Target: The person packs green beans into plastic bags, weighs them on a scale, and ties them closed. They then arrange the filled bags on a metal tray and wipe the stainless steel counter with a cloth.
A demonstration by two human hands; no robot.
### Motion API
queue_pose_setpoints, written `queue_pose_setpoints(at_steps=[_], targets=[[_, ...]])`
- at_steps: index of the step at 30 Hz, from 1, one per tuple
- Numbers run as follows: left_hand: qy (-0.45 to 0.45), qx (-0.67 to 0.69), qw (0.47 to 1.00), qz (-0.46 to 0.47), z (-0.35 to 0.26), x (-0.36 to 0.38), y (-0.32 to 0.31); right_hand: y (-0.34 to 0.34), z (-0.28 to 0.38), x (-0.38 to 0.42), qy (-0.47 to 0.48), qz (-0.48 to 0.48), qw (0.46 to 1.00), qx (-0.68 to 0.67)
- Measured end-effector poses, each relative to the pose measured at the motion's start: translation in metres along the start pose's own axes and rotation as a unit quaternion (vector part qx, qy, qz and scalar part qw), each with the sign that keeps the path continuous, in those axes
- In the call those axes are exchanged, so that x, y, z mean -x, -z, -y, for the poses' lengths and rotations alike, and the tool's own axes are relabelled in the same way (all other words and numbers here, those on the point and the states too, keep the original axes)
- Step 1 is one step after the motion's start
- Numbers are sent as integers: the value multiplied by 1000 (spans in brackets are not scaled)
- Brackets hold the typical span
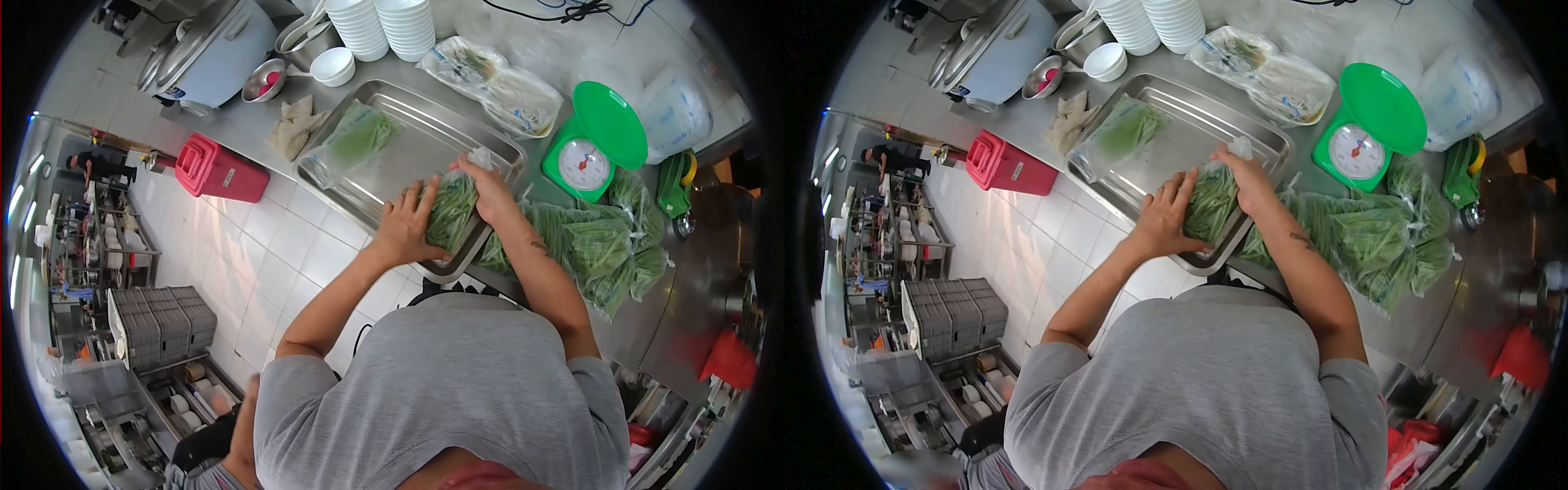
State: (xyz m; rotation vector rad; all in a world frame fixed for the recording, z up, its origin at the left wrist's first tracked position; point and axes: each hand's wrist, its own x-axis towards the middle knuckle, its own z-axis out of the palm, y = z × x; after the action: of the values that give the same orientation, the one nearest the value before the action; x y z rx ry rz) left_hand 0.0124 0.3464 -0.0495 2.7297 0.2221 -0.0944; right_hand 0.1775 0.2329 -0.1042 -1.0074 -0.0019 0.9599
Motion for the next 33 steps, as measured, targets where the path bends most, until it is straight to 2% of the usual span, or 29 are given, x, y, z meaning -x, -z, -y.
queue_pose_setpoints(at_steps=[3, 6, 9, 12, 15, 18, 21, 23, 25, 27, 30, 33], targets=[[45, -41, 998, -24, -21, 0, -15, -10, -1, 5, 78, -56, 994, 54], [28, -28, 999, -27, -8, -6, -22, -5, -2, 0, 69, -44, 991, 108], [-47, 42, 995, -84, 8, -7, -7, -9, 5, 3, 21, -48, 998, 29], [-63, -67, 988, -121, 1, -4, -5, -16, 11, 6, -11, -61, 998, 1], [-30, -3, 998, -57, 8, -15, -6, -13, -3, -3, 71, -11, 997, -19], [-68, 48, 985, -150, 12, -17, -10, -15, 4, -4, 108, -67, 992, -5], [-40, 84, 974, -208, 7, -13, -4, -45, 41, 30, 212, 147, 956, 140], [-68, 108, 959, -254, -1, -17, 7, -36, 27, 12, 178, 146, 941, 249], [-83, 128, 949, -275, -5, -23, 9, -49, 30, 22, 202, 160, 920, 296], [-82, 143, 947, -274, -4, -34, 3, -69, 38, 46, 285, 192, 895, 284], [-159, 112, 958, -210, 12, -49, -15, -71, 41, 51, 396, 160, 805, 412], [-159, 180, 928, -285, 1, -53, -15, -49, 46, 44, 379, 240, 823, 349]])
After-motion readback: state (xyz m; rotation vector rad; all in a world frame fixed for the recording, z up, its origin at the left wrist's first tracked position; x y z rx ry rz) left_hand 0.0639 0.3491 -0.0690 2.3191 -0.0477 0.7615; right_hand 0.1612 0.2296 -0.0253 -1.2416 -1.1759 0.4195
